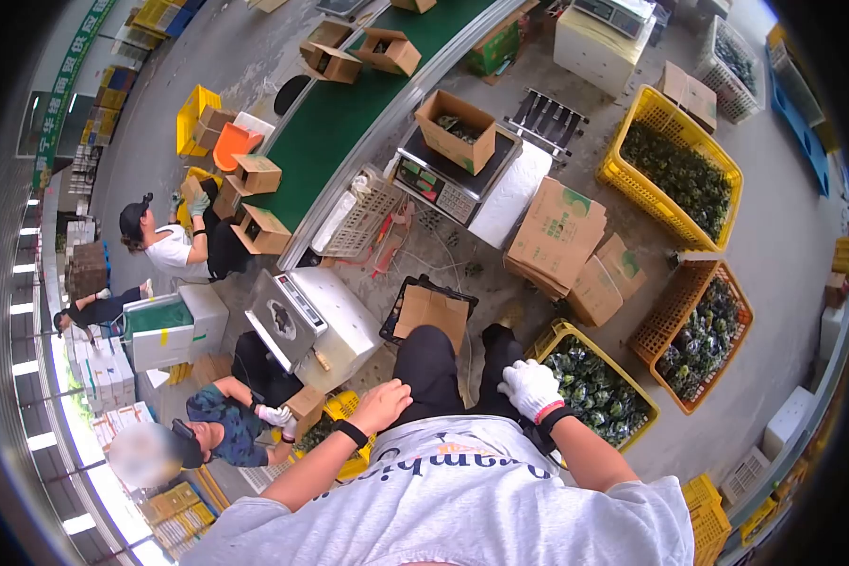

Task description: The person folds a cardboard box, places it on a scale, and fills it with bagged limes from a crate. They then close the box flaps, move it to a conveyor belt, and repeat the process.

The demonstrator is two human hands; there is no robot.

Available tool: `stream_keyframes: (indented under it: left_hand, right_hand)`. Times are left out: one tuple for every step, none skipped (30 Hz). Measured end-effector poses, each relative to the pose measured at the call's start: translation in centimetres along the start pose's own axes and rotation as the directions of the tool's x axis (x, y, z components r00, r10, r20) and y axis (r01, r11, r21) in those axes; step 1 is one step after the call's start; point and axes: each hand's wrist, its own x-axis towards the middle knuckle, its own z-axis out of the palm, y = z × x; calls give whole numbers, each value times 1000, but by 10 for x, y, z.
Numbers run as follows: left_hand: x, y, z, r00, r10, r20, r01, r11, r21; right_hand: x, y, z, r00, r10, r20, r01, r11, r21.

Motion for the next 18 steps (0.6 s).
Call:
stream_keyframes:
  left_hand:
    - [4,9,-10,999,19,-48,-18,1000,13]
    - [5,21,-19,998,-11,-58,10,1000,-3]
    - [7,27,-25,998,-26,-53,25,1000,-13]
    - [7,32,-31,994,-28,-102,26,999,-28]
    - [7,37,-38,989,-31,-148,25,999,-38]
    - [8,46,-52,986,-69,-151,62,997,-49]
    - [7,51,-61,979,-98,-179,89,995,-53]
    - [6,53,-67,978,-121,-171,111,992,-68]
    - [6,55,-74,976,-143,-164,131,988,-78]
    - [7,53,-80,975,-205,-85,196,975,-106]
    - [8,47,-79,976,-206,-75,199,976,-93]
    - [10,40,-78,970,-243,-27,231,949,-215]
    - [14,32,-76,962,-271,29,265,905,-332]
    - [16,27,-80,936,-331,116,348,829,-437]
    - [21,22,-80,910,-373,183,408,720,-561]
    - [21,19,-78,908,-370,197,408,679,-611]
    - [26,22,-85,904,-371,214,415,632,-655]
    - [32,18,-95,886,-337,318,462,585,-667]
  right_hand:
    - [4,4,-12,997,-13,-79,13,1000,-4]
    - [5,9,-20,992,-44,-119,49,998,40]
    - [5,10,-31,993,-59,-102,69,993,96]
    - [5,9,-40,997,-40,-60,50,984,168]
    - [4,7,-47,1000,-23,-18,27,970,243]
    - [2,7,-50,1000,-13,-8,15,961,276]
    - [2,9,-55,998,4,59,-23,943,332]
    - [2,11,-60,997,1,81,-29,939,343]
    - [4,14,-65,995,-4,100,-32,934,356]
    - [6,19,-70,989,-10,147,-46,926,375]
    - [7,22,-75,987,-14,157,-47,925,376]
    - [6,25,-79,985,-10,171,-61,914,402]
    - [5,28,-82,982,-1,187,-80,901,427]
    - [4,30,-84,983,13,185,-96,888,449]
    - [3,30,-87,980,39,194,-129,870,476]
    - [3,32,-87,981,59,186,-144,861,488]
    - [4,33,-84,980,76,182,-160,848,505]
    - [5,35,-84,982,87,168,-164,831,532]
